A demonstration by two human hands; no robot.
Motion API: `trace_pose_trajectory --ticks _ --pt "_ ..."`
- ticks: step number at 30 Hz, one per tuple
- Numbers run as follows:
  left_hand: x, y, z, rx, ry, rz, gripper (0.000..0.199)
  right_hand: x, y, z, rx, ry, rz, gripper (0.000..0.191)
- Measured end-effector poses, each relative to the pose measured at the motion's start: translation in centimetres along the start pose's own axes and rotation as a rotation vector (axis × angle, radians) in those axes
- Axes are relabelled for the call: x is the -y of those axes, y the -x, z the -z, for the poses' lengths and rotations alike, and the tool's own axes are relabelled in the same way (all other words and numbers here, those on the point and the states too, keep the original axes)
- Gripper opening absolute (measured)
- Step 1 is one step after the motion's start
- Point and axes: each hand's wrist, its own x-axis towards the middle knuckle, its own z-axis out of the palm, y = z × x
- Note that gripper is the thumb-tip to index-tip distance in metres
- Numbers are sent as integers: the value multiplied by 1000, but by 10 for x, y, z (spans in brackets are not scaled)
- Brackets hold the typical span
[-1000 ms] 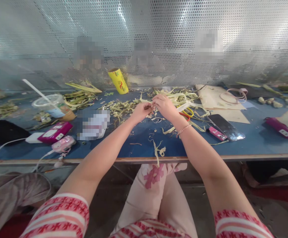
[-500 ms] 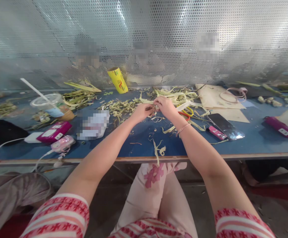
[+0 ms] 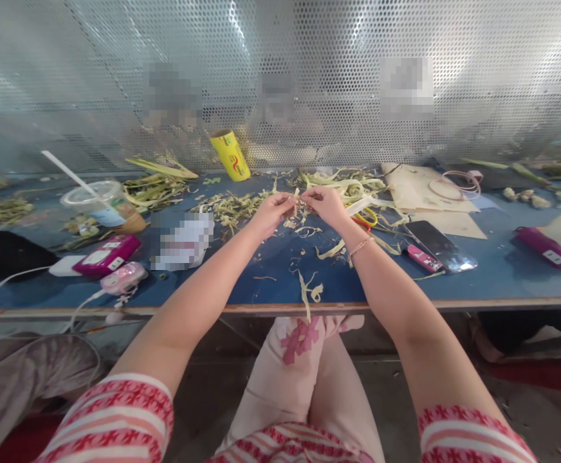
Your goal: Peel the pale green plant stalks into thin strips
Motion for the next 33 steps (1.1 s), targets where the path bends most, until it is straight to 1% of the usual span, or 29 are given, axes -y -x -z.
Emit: trace_pose_trajectory --ticks 2,5,8,11,13,15,18,20,26,31,33 --pt "-1 1 0 -37 46 36 18 -2 0 -2 3 91 67 14" --pt "-3 2 -1 -30 68 54 14 -4 0 -6 -29 178 143 9" --pt "-4 3 -2 24 47 57 14 -3 0 -8 -54 230 178 4" --pt "-2 5 -2 121 20 83 18 0 1 -7 -58 254 202 7" --pt "-1 5 -2 185 6 111 21 3 3 -6 -35 248 224 8" --pt "-1 7 -3 228 -1 130 24 6 5 -4 19 218 246 8" --pt "-2 8 -4 278 -16 137 28 9 8 -2 110 119 248 7" --pt "-3 8 -4 308 -30 131 31 11 9 -1 134 47 247 10" --pt "-3 9 -2 365 -42 88 37 13 8 0 111 -15 303 22" --pt "-2 10 -4 394 -130 77 35 10 6 0 72 -16 276 25" --pt "-2 10 -5 384 -122 70 34 8 4 0 48 -9 255 23"
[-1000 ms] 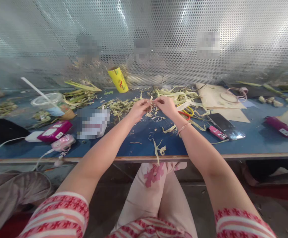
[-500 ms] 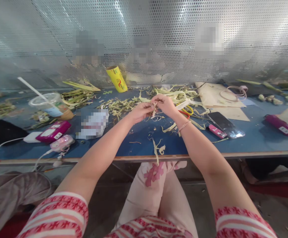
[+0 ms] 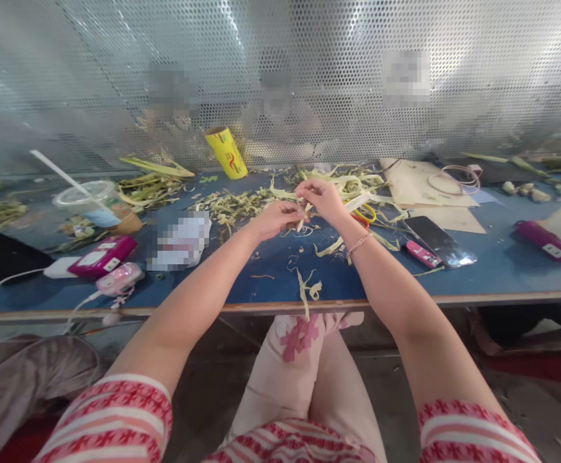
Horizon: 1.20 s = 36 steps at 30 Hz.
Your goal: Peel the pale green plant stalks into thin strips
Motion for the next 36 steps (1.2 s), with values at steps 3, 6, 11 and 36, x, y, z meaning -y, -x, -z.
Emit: trace_pose_trajectory --ticks 3,6,11,36 --pt "-1 -1 -1 -73 74 -38 34 -3 -2 1 -15 11 -40 15" --pt "-2 -2 0 -160 132 -66 30 -5 -4 2 -26 43 -103 9" --pt "-2 -5 3 -296 169 -81 21 -7 -4 3 -32 177 -92 7" --pt "5 -9 8 -473 118 -96 22 4 4 -5 -94 670 183 23"
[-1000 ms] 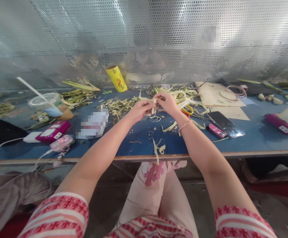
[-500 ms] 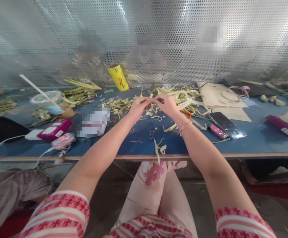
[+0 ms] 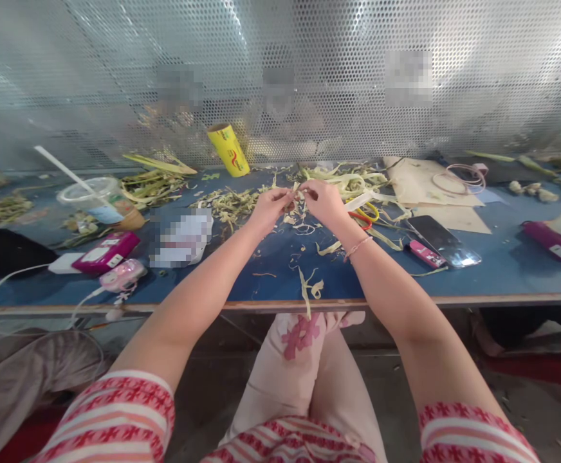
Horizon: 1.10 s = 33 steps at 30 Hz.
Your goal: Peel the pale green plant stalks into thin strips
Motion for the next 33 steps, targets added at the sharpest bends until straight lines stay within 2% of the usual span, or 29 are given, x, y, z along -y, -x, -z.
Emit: trace_pose_trajectory --ticks 8,14,18,27,33 --pt "2 -2 1 -19 -8 13 15 0 1 0 27 -35 34 26" --pt "0 -1 1 -9 -23 6 29 0 1 0 45 -24 48 24" --pt "0 0 -1 -3 -15 6 24 3 1 1 54 -26 49 22" --pt "-4 2 -1 7 16 -2 15 6 1 5 116 -202 -48 19" --pt "-1 0 -1 6 29 1 12 2 -2 3 109 -316 -156 12"
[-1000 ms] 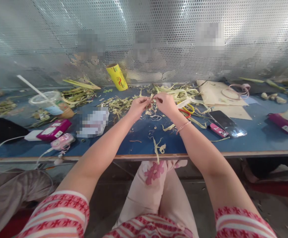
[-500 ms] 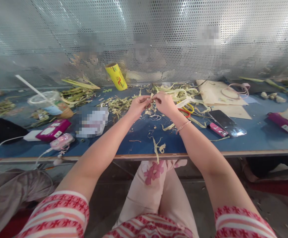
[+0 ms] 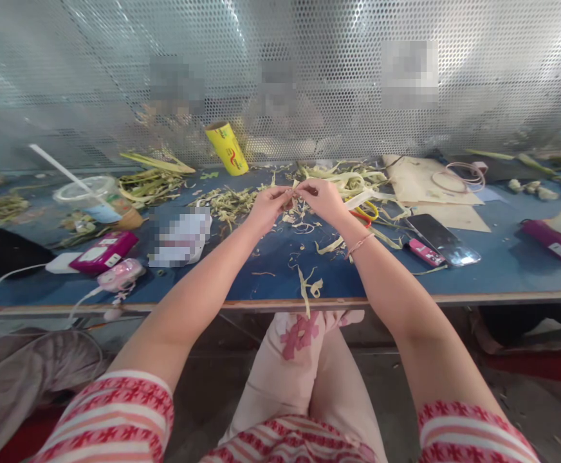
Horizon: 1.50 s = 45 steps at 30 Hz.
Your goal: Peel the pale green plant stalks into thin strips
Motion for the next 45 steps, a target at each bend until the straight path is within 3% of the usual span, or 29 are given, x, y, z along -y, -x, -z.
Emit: trace_pose_trajectory --ticks 16,28,35,45 --pt "-4 3 -4 71 76 12 8 -1 0 1 -6 -63 -30 17" --pt "1 -1 2 120 20 -10 27 -5 -3 7 91 -58 57 15" --pt "1 -1 1 134 25 -14 17 -2 -3 9 152 -14 31 18" --pt "-1 2 -3 73 -7 -52 9 1 1 5 84 -42 55 17"
